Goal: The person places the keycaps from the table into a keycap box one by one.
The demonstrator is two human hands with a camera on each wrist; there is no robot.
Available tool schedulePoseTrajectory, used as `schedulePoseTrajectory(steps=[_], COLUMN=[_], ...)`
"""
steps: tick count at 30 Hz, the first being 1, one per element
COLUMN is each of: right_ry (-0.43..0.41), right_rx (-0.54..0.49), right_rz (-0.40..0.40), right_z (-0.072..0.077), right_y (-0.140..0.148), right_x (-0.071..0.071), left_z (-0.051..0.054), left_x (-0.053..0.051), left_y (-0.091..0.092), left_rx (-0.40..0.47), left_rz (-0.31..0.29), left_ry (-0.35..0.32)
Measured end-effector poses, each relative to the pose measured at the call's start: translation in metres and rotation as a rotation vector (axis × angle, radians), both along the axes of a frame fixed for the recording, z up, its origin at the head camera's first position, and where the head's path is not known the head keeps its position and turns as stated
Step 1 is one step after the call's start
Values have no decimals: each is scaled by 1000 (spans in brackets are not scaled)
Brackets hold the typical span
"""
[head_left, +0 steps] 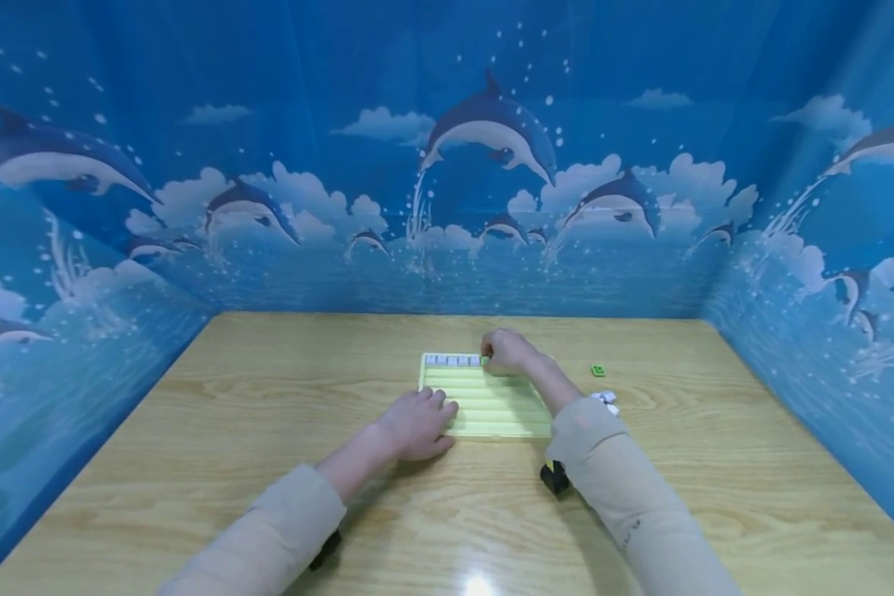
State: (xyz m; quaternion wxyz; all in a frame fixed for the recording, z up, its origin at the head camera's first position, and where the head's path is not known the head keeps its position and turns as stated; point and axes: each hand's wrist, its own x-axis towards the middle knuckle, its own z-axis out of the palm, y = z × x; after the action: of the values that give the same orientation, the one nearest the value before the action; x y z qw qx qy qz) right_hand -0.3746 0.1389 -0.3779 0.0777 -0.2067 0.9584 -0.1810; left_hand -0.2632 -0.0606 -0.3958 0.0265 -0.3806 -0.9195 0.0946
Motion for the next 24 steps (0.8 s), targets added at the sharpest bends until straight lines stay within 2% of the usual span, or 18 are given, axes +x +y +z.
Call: schedulePoseTrajectory(steps=[17, 24], right_ry=[0, 1], right_rx=[4, -1], right_rz=[-13, 25], right_z=[0, 2], right_y=[2, 12], right_x=[2, 8], left_z=[1, 1], left_x=[0, 0], left_y=[1, 1], left_rx=[0, -4], left_rz=[0, 10], left_ry=[-2, -14])
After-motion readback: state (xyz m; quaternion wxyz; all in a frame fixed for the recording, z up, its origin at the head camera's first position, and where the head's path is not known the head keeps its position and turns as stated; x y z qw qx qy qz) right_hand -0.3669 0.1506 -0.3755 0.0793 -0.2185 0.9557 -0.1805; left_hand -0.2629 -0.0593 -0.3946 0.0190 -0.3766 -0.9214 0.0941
